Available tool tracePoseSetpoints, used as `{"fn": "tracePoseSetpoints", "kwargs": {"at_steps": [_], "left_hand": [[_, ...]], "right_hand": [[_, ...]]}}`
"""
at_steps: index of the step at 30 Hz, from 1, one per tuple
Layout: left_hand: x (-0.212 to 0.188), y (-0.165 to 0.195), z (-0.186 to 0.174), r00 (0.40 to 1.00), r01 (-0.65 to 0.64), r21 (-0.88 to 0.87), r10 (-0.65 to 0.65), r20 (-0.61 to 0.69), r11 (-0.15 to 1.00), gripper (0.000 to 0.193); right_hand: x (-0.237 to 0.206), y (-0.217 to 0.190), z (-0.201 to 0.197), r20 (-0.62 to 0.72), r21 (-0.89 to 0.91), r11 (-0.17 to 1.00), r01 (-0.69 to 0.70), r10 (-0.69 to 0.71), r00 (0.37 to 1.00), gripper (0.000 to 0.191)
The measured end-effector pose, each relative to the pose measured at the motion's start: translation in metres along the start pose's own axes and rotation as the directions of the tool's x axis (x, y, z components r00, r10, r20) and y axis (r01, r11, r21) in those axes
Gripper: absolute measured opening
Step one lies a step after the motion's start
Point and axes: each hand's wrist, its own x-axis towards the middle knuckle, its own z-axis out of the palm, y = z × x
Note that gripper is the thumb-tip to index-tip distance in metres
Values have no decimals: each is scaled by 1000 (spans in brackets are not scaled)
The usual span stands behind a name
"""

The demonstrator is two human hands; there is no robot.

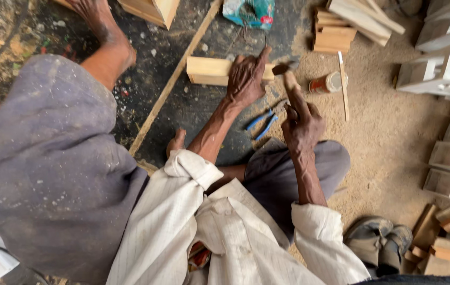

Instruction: The person assembles a small rectangular wooden frame by hand, using a hammer to drive nails into the joints. They repeatedly reposition the frame and hammer the nails to secure the pieces together.

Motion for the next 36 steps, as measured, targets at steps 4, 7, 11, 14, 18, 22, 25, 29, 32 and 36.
{"fn": "tracePoseSetpoints", "kwargs": {"at_steps": [4,7,11,14,18,22,25,29,32,36], "left_hand": [[9,5,-10,998,8,58,-12,61,998,95],[-5,10,-20,984,-86,62,95,-151,994,84],[-40,22,-17,892,110,-15,-105,-441,994,53],[-57,35,-4,647,390,-518,-627,-435,761,46],[-61,28,-7,422,361,-884,-898,-129,297,51],[-53,6,-19,358,212,-974,-934,5,76,44],[-45,-6,-24,355,97,-994,-931,79,-47,41],[-36,-9,-30,398,0,-990,-908,129,-140,36],[-25,-15,-50,317,345,-937,-934,165,-48,35],[-18,-29,-90,707,444,-858,-689,159,258,29]], "right_hand": [[-7,1,7,-131,53,998,36,-29,991,43],[-21,8,24,-275,503,860,82,70,959,47],[-46,25,47,115,759,526,-384,472,874,56],[-42,38,61,307,844,231,-484,532,789,54],[-26,38,80,434,819,99,-565,536,724,55],[-18,28,89,481,740,151,-656,563,672,57],[-16,20,89,512,724,130,-677,556,655,57],[-14,16,80,526,714,137,-687,542,655,56],[-14,18,74,543,724,102,-682,526,655,56],[-13,20,74,540,727,97,-680,531,653,56]]}}
